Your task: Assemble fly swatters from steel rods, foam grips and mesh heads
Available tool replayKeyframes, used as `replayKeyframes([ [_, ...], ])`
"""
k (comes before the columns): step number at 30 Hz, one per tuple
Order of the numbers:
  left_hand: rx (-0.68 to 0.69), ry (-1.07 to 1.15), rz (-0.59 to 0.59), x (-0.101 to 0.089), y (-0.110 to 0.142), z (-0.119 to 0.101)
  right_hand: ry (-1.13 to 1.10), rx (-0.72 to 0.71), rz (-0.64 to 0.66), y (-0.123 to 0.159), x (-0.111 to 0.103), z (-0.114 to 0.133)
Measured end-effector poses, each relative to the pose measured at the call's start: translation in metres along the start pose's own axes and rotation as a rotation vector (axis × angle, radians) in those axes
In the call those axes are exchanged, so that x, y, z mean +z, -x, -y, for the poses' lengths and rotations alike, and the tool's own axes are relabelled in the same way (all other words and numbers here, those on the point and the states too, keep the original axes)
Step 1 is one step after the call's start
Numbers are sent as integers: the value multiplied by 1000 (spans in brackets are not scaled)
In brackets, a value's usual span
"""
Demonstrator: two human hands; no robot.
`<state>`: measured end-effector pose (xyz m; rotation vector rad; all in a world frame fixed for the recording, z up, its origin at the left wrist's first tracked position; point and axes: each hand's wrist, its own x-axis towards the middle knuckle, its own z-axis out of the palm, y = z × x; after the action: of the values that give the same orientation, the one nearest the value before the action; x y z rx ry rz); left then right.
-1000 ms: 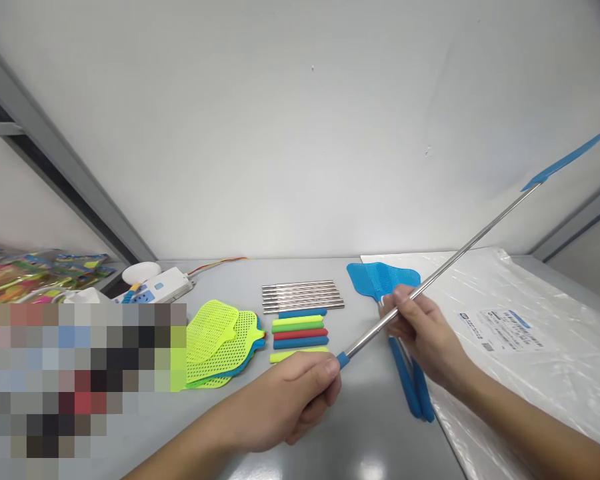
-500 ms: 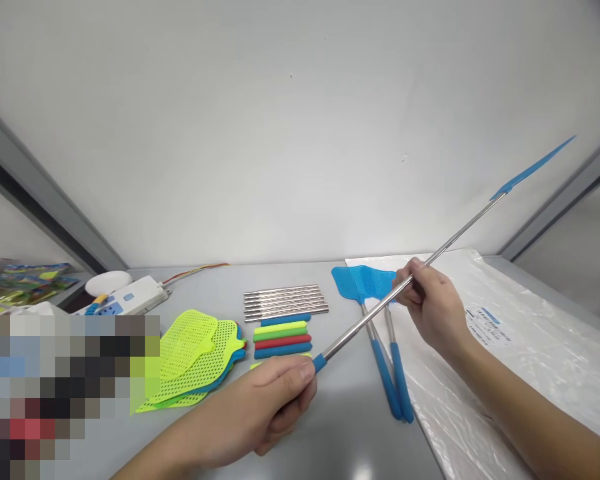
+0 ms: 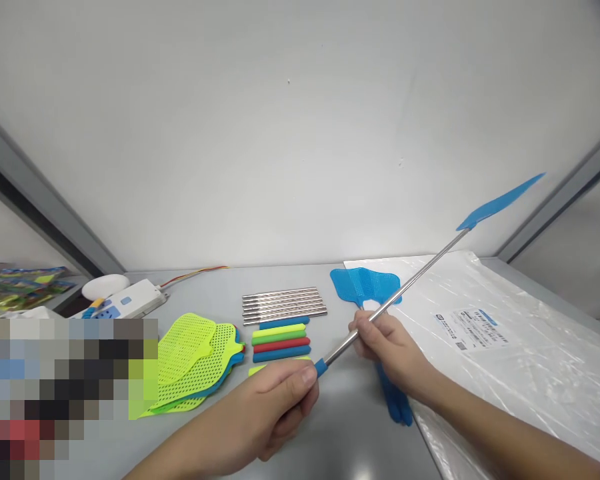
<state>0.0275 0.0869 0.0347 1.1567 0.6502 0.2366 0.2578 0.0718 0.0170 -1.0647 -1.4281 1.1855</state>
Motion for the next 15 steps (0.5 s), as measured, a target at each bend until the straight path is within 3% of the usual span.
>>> replayKeyframes([
  [2, 5, -13, -7, -1, 1, -1, -36, -50, -61, -7, -13, 5],
  [6, -18, -65, -26, -3, 3, -4, -245, -146, -403, -23, -46, 18],
  [9, -38, -84, -43, -4, 3, -4, -234, -187, -583, -29, -55, 24],
  [12, -42, -93, -52, -3, 2, -3, -133, -156, -565, -25, -41, 21],
  [15, -35, -96, -60, -2, 2, -2, -104, -106, -359, -13, -12, 14],
])
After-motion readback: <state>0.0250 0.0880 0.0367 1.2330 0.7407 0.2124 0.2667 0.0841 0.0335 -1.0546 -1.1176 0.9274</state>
